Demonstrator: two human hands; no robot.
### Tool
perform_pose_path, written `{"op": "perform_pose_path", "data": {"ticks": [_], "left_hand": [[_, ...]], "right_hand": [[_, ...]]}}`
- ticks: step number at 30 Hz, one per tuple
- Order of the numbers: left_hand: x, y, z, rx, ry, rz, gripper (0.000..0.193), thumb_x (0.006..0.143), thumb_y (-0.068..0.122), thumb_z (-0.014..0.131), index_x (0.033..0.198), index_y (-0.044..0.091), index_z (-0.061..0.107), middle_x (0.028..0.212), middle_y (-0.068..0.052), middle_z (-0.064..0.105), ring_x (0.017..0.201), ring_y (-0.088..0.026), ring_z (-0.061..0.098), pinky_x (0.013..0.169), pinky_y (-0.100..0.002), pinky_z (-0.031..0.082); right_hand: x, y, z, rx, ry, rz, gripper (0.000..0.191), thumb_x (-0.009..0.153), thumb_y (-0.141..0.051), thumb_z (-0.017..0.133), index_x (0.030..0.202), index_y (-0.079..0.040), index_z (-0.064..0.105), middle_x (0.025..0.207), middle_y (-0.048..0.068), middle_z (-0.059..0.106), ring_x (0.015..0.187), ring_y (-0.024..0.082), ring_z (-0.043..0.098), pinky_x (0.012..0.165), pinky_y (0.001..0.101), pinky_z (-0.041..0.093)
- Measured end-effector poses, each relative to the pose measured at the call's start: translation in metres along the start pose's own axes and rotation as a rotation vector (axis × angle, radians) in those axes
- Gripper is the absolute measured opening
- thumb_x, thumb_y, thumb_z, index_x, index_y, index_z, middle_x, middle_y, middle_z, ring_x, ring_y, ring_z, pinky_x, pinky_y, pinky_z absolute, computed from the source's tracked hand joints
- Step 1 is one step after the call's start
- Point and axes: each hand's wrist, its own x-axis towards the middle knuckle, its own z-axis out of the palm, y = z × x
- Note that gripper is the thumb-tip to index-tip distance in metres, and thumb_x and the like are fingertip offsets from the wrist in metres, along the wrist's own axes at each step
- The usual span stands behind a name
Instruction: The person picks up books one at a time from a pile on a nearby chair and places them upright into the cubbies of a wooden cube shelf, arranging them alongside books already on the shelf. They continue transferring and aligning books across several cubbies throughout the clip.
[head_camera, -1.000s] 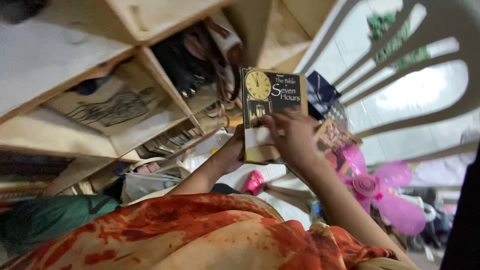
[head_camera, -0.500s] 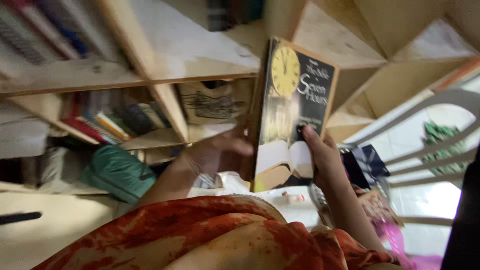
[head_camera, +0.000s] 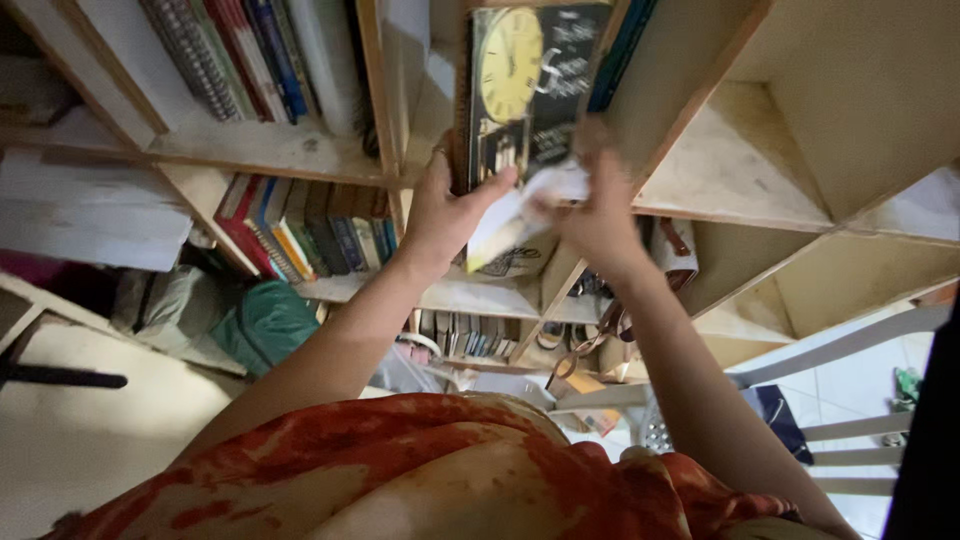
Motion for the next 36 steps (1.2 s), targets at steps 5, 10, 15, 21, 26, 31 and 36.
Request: {"op": "perform_pose_path", "data": {"ticks": [5,10,15,21,26,31,36], "left_hand": [[0.020,-0.026,0.029,0.297,0.130,0.148,0.049,0.096,0.030,0.077,0.131,0.002,0.057,0.116,-0.011,0.075,0.106,-0.022,0.075,0.091,-0.036,0.059],[0.019,-0.043,0.051,0.248,0.025,0.275,0.075,0.100,0.030,0.074,0.157,0.001,0.034,0.143,-0.018,0.061,0.134,-0.027,0.061,0.110,-0.037,0.049],[0.034,-0.051,0.053,0.084,-0.096,0.279,0.081,0.094,0.028,0.080,0.155,0.001,0.034,0.142,-0.016,0.058,0.131,-0.023,0.059,0.111,-0.037,0.049],[0.049,-0.059,0.051,0.202,-0.103,0.099,0.072,0.089,0.035,0.083,0.143,0.000,0.050,0.128,-0.013,0.069,0.118,-0.018,0.067,0.101,-0.034,0.056],[0.051,-0.068,0.056,0.148,-0.117,0.064,0.080,0.090,0.041,0.079,0.149,0.000,0.044,0.128,-0.012,0.067,0.119,-0.019,0.067,0.100,-0.032,0.057],[0.062,-0.061,0.048,0.275,-0.170,0.320,0.080,0.103,0.035,0.078,0.161,0.001,0.037,0.146,-0.016,0.059,0.135,-0.026,0.060,0.112,-0.039,0.050],[0.122,-0.038,0.017,0.710,-0.318,-0.202,0.052,0.107,0.053,0.053,0.134,0.013,0.073,0.091,-0.010,0.077,0.090,-0.019,0.075,0.080,-0.041,0.060]], "right_hand": [[0.009,0.012,0.027,0.042,-0.281,-0.364,0.142,0.066,-0.015,0.095,0.158,0.000,-0.012,0.163,0.030,0.026,0.151,0.041,0.031,0.120,0.0428,0.032],[0.024,0.034,0.031,0.008,-0.212,-0.369,0.148,0.071,-0.018,0.091,0.155,0.000,-0.028,0.158,0.032,0.034,0.147,0.045,0.038,0.118,0.0426,0.037],[0.036,0.046,0.023,0.048,-0.216,-0.398,0.140,0.071,-0.013,0.091,0.158,-0.003,-0.017,0.154,0.029,0.045,0.136,0.040,0.054,0.108,0.0428,0.047],[0.047,0.046,0.018,0.086,-0.269,-0.135,0.122,0.076,-0.012,0.082,0.164,-0.013,-0.003,0.134,0.014,0.069,0.112,0.029,0.076,0.095,0.0373,0.061],[0.052,0.044,0.018,0.052,-0.193,-0.247,0.107,0.079,-0.017,0.082,0.161,-0.010,0.014,0.128,0.018,0.069,0.114,0.037,0.073,0.092,0.0438,0.061],[0.054,0.042,0.021,-0.080,0.064,-0.273,0.110,0.067,-0.025,0.091,0.150,-0.004,0.022,0.121,0.025,0.066,0.105,0.044,0.068,0.085,0.0487,0.058],[0.047,0.037,0.016,0.145,0.114,-0.054,0.070,0.076,-0.024,0.083,0.132,-0.005,0.047,0.109,0.016,0.076,0.101,0.029,0.078,0.089,0.0404,0.060]]}}
